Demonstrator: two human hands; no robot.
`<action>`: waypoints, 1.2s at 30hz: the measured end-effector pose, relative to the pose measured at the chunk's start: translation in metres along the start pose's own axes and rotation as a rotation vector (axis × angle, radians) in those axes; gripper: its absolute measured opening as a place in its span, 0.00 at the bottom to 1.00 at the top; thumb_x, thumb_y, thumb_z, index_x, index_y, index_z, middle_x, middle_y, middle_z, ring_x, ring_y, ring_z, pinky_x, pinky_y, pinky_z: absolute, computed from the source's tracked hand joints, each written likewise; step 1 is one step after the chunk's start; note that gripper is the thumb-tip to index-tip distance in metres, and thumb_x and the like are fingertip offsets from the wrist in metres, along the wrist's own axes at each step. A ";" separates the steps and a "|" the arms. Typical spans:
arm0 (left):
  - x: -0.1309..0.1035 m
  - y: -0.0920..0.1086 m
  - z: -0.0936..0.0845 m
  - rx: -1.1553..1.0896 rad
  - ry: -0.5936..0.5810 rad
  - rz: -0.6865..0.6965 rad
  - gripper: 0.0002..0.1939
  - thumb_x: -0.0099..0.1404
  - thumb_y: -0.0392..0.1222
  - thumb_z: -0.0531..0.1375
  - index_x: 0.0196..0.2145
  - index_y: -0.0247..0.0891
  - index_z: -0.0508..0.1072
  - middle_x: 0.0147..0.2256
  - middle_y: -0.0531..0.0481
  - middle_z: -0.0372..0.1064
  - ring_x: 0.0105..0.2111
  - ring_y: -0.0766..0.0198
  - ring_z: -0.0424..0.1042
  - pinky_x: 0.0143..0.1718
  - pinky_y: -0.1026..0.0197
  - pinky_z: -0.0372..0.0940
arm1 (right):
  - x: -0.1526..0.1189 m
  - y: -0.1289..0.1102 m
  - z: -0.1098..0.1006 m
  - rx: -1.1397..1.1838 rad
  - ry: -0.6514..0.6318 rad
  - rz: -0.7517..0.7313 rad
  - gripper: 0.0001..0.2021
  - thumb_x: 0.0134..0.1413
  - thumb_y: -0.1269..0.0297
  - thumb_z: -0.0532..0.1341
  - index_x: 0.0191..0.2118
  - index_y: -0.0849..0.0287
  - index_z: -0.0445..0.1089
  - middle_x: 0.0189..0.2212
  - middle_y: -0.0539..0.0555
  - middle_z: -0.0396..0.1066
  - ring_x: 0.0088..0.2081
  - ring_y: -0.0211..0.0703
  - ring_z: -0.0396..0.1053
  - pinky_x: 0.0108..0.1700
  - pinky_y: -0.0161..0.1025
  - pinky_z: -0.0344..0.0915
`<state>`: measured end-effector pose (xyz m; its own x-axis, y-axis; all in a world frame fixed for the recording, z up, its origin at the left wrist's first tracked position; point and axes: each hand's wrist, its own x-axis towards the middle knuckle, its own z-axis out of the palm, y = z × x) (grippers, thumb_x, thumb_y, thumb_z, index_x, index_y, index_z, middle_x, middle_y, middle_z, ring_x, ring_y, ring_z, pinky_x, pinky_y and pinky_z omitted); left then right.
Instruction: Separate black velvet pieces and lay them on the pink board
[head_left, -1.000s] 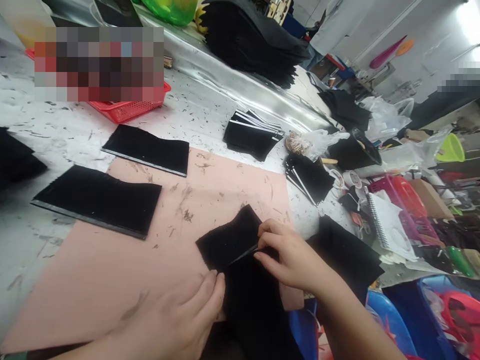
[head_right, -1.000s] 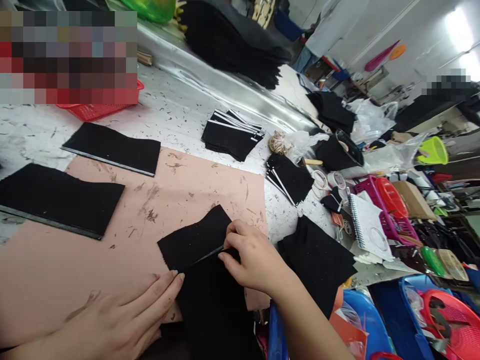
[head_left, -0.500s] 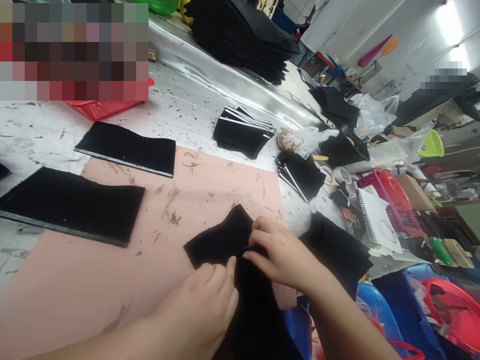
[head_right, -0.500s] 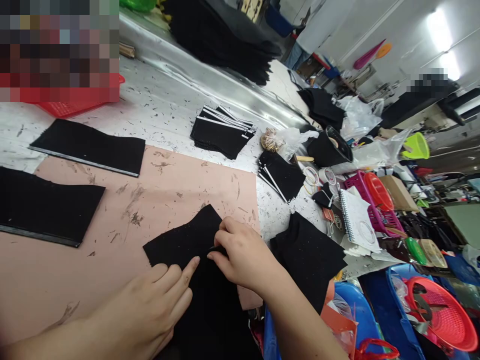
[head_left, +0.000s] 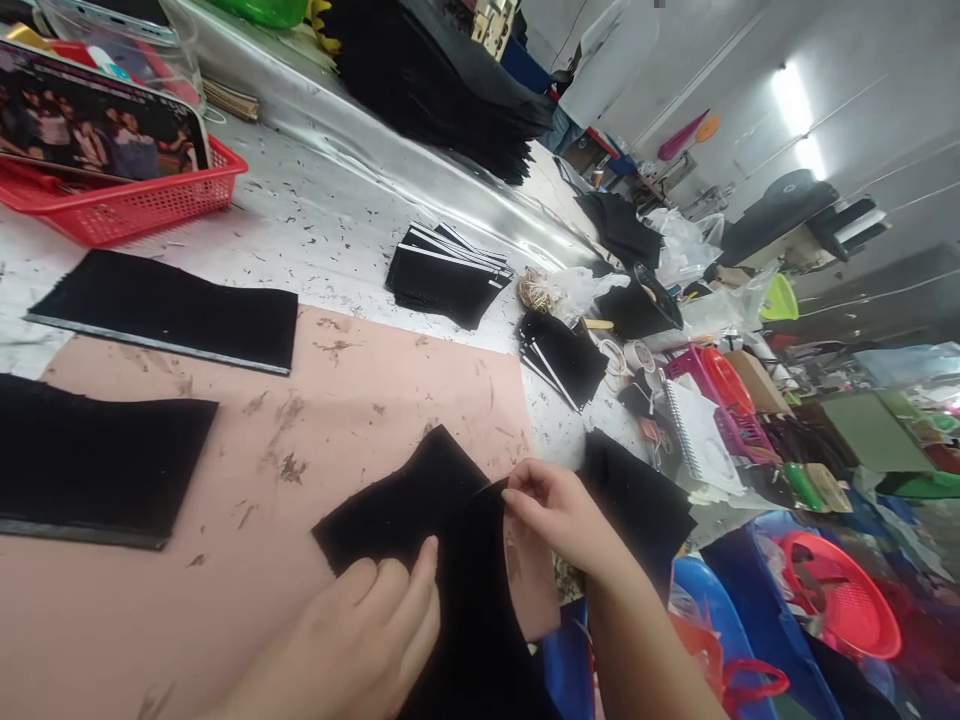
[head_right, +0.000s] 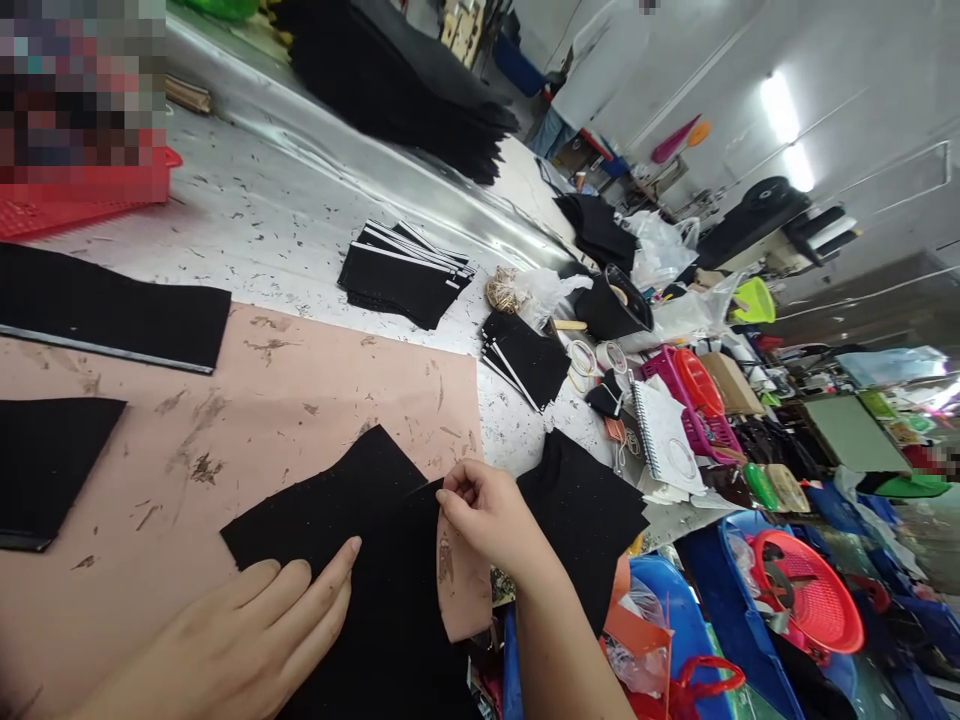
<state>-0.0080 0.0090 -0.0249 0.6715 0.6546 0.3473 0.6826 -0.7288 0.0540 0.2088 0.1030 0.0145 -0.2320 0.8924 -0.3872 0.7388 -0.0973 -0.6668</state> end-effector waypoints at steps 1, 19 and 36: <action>0.000 0.000 0.000 0.000 0.000 0.003 0.19 0.51 0.42 0.55 0.41 0.39 0.74 0.49 0.45 0.69 0.31 0.55 0.62 0.29 0.55 0.50 | 0.001 -0.001 0.000 -0.008 -0.002 0.005 0.05 0.48 0.65 0.56 0.24 0.58 0.62 0.20 0.46 0.61 0.24 0.37 0.60 0.27 0.34 0.57; 0.039 -0.006 0.000 -0.046 -0.144 0.030 0.09 0.52 0.39 0.57 0.32 0.35 0.73 0.27 0.45 0.69 0.24 0.59 0.62 0.23 0.58 0.53 | 0.006 -0.003 0.000 -0.146 -0.025 -0.006 0.05 0.46 0.68 0.57 0.23 0.58 0.62 0.19 0.45 0.61 0.23 0.36 0.59 0.26 0.33 0.56; 0.047 -0.035 0.031 -0.209 0.038 -0.099 0.17 0.58 0.29 0.53 0.44 0.41 0.68 0.49 0.50 0.67 0.48 0.55 0.61 0.46 0.54 0.56 | -0.009 0.001 0.013 0.199 0.125 0.062 0.11 0.49 0.58 0.57 0.23 0.58 0.63 0.18 0.47 0.61 0.21 0.36 0.60 0.25 0.34 0.58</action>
<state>0.0087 0.0718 -0.0394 0.5898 0.7201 0.3655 0.6674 -0.6895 0.2815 0.2033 0.0891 0.0089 -0.1008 0.9286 -0.3572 0.6069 -0.2271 -0.7616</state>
